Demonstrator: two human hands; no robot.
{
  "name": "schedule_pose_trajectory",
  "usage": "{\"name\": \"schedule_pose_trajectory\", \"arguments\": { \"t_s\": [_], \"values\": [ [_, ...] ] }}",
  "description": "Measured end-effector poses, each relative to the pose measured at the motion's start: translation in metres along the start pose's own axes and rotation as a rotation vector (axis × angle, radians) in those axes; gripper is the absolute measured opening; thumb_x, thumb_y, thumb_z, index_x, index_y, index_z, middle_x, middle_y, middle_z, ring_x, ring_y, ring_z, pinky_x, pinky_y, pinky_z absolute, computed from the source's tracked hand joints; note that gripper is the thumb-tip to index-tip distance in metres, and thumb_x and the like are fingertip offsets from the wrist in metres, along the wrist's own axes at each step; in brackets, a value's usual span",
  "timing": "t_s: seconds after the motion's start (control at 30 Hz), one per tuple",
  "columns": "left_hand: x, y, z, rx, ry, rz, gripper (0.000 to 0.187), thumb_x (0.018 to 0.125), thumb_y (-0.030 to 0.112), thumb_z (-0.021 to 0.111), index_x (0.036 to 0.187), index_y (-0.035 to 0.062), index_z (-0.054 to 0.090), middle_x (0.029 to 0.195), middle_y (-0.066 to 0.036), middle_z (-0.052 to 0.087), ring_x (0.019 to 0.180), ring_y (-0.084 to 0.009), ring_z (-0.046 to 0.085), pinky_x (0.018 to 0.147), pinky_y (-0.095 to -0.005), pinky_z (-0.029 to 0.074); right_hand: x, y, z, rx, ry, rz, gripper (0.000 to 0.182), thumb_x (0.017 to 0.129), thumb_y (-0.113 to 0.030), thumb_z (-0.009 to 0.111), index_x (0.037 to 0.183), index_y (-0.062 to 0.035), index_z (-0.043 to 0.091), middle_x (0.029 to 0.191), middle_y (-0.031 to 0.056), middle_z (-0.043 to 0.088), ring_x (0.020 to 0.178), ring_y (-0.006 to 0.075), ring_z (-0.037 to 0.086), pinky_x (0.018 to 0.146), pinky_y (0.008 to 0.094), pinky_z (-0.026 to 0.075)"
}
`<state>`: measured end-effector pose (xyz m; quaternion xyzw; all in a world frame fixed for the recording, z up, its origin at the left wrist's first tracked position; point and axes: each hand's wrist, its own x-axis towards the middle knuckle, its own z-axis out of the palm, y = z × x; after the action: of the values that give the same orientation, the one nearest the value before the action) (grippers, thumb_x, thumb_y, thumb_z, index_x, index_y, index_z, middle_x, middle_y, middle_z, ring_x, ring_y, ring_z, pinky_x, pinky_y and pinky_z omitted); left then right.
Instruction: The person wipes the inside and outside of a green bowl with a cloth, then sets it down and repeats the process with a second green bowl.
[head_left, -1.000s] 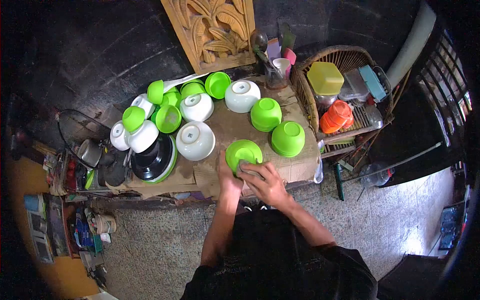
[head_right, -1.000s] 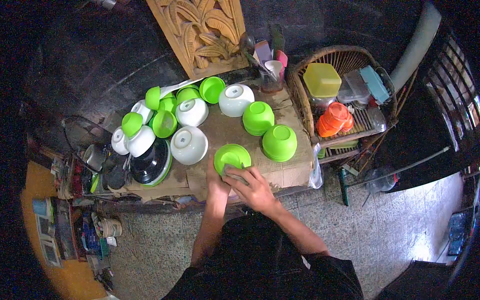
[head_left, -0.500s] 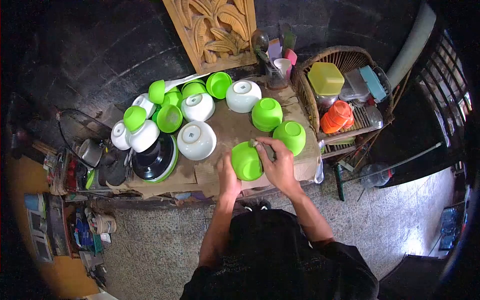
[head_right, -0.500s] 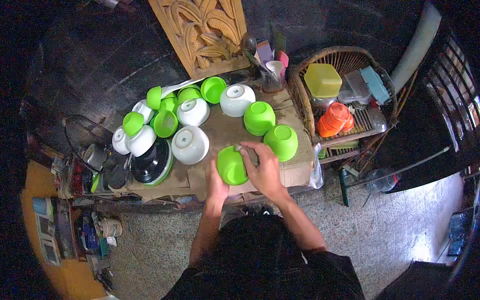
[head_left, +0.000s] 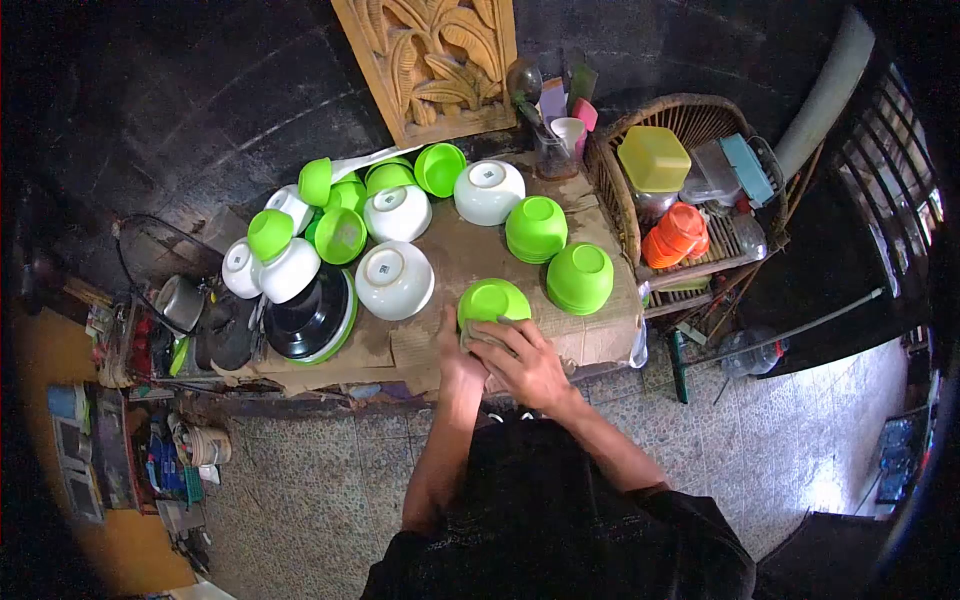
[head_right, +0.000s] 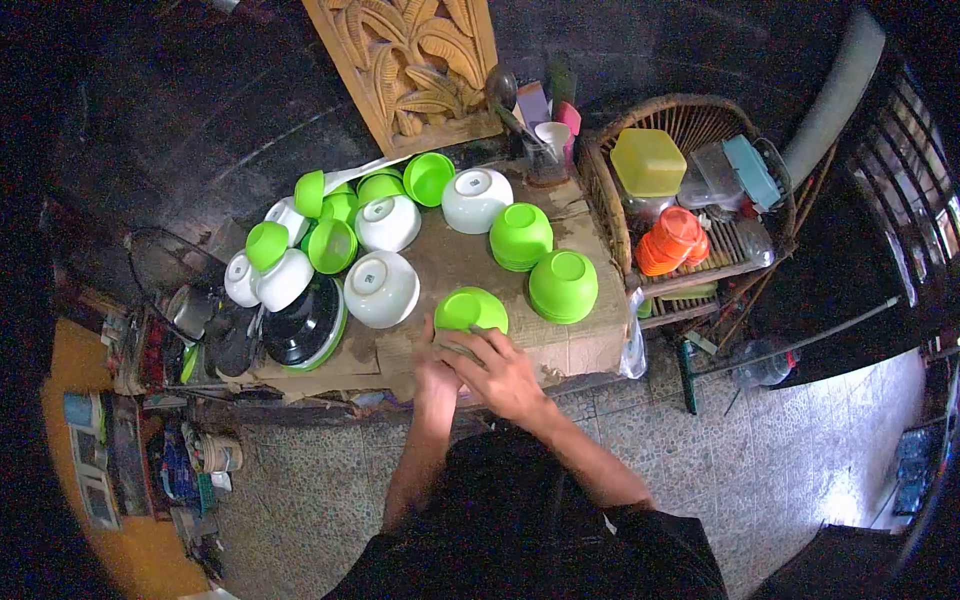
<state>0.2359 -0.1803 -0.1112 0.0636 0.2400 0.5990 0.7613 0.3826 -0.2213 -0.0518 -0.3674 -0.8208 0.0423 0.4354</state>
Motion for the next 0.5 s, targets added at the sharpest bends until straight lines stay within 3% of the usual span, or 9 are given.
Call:
{"name": "schedule_pose_trajectory", "arguments": {
  "t_s": [0.13, 0.23, 0.27, 0.3, 0.37, 0.4, 0.43, 0.5],
  "values": [
    [0.006, 0.000, -0.009, -0.209, -0.070, -0.029, 0.050, 0.109, 0.044, 0.040, 0.130, 0.0050, 0.064, 0.121, -0.015, 0.070, 0.107, -0.0308, 0.070, 0.091, -0.0434, 0.059, -0.009, 0.018, 0.000, 0.002, 0.114, -0.056, 0.042, 0.080, -0.007, 0.076, 0.122, -0.0122, 0.072, 0.130, 0.0065, 0.066, 0.101, 0.0278, 0.062, 0.092, 0.0397, 0.054],
    [0.002, -0.005, 0.006, -0.219, 0.098, -0.048, 0.045, 0.107, 0.036, 0.042, 0.133, 0.0059, 0.063, 0.127, -0.015, 0.069, 0.113, -0.0316, 0.068, 0.097, -0.0458, 0.057, -0.003, 0.021, 0.000, 0.056, 0.289, -0.016, 0.046, 0.078, 0.000, 0.078, 0.122, -0.0107, 0.071, 0.129, 0.0092, 0.066, 0.103, 0.0285, 0.063, 0.091, 0.0389, 0.053],
    [-0.002, -0.006, 0.012, -0.231, 0.020, -0.043, 0.044, 0.106, 0.034, 0.042, 0.134, 0.0061, 0.062, 0.129, -0.015, 0.068, 0.115, -0.0319, 0.066, 0.100, -0.0478, 0.055, 0.001, 0.019, -0.002, 0.048, 0.347, 0.057, 0.033, 0.082, 0.007, 0.077, 0.112, -0.0057, 0.072, 0.121, 0.0143, 0.069, 0.102, 0.0299, 0.067, 0.087, 0.0376, 0.054],
    [-0.006, -0.006, 0.019, -0.243, -0.059, -0.037, 0.043, 0.106, 0.032, 0.042, 0.135, 0.0062, 0.062, 0.131, -0.015, 0.067, 0.118, -0.0323, 0.065, 0.103, -0.0499, 0.053, 0.007, 0.017, -0.003, 0.048, 0.347, 0.055, 0.033, 0.082, 0.007, 0.077, 0.112, -0.0057, 0.072, 0.121, 0.0143, 0.069, 0.102, 0.0299, 0.067, 0.087, 0.0376, 0.054],
    [-0.011, -0.006, 0.025, -0.246, -0.049, -0.015, 0.040, 0.106, 0.033, 0.049, 0.132, 0.0060, 0.063, 0.130, -0.014, 0.068, 0.122, -0.0297, 0.064, 0.102, -0.0461, 0.055, 0.020, 0.015, -0.005, 0.123, 0.450, 0.344, 0.030, 0.085, 0.006, 0.075, 0.113, -0.0036, 0.071, 0.119, 0.0173, 0.069, 0.104, 0.0321, 0.068, 0.090, 0.0382, 0.054],
    [-0.012, -0.006, 0.023, -0.247, -0.102, -0.036, 0.040, 0.106, 0.033, 0.050, 0.132, 0.0061, 0.063, 0.130, -0.014, 0.068, 0.121, -0.0294, 0.065, 0.102, -0.0463, 0.055, 0.025, 0.016, -0.006, 0.196, 0.455, 0.385, 0.023, 0.090, -0.001, 0.075, 0.113, -0.0015, 0.071, 0.108, 0.0149, 0.072, 0.098, 0.0264, 0.070, 0.087, 0.0361, 0.056],
    [-0.013, -0.006, 0.021, -0.249, -0.156, -0.057, 0.040, 0.105, 0.033, 0.052, 0.132, 0.0061, 0.063, 0.130, -0.014, 0.068, 0.120, -0.0292, 0.065, 0.102, -0.0465, 0.055, 0.026, 0.013, -0.010, 0.193, 0.458, 0.387, 0.023, 0.090, -0.001, 0.075, 0.113, -0.0015, 0.071, 0.108, 0.0149, 0.072, 0.098, 0.0264, 0.070, 0.087, 0.0361, 0.056],
    [-0.014, -0.004, 0.014, -0.213, -0.166, -0.027, 0.040, 0.105, 0.034, 0.052, 0.132, 0.0060, 0.063, 0.127, -0.013, 0.069, 0.117, -0.0289, 0.066, 0.100, -0.0460, 0.056, 0.027, 0.005, -0.017, 0.537, 0.242, 0.708, 0.024, 0.092, -0.011, 0.078, 0.111, 0.0003, 0.071, 0.093, 0.0065, 0.072, 0.086, 0.0142, 0.067, 0.078, 0.0297, 0.055]
  ]
}}
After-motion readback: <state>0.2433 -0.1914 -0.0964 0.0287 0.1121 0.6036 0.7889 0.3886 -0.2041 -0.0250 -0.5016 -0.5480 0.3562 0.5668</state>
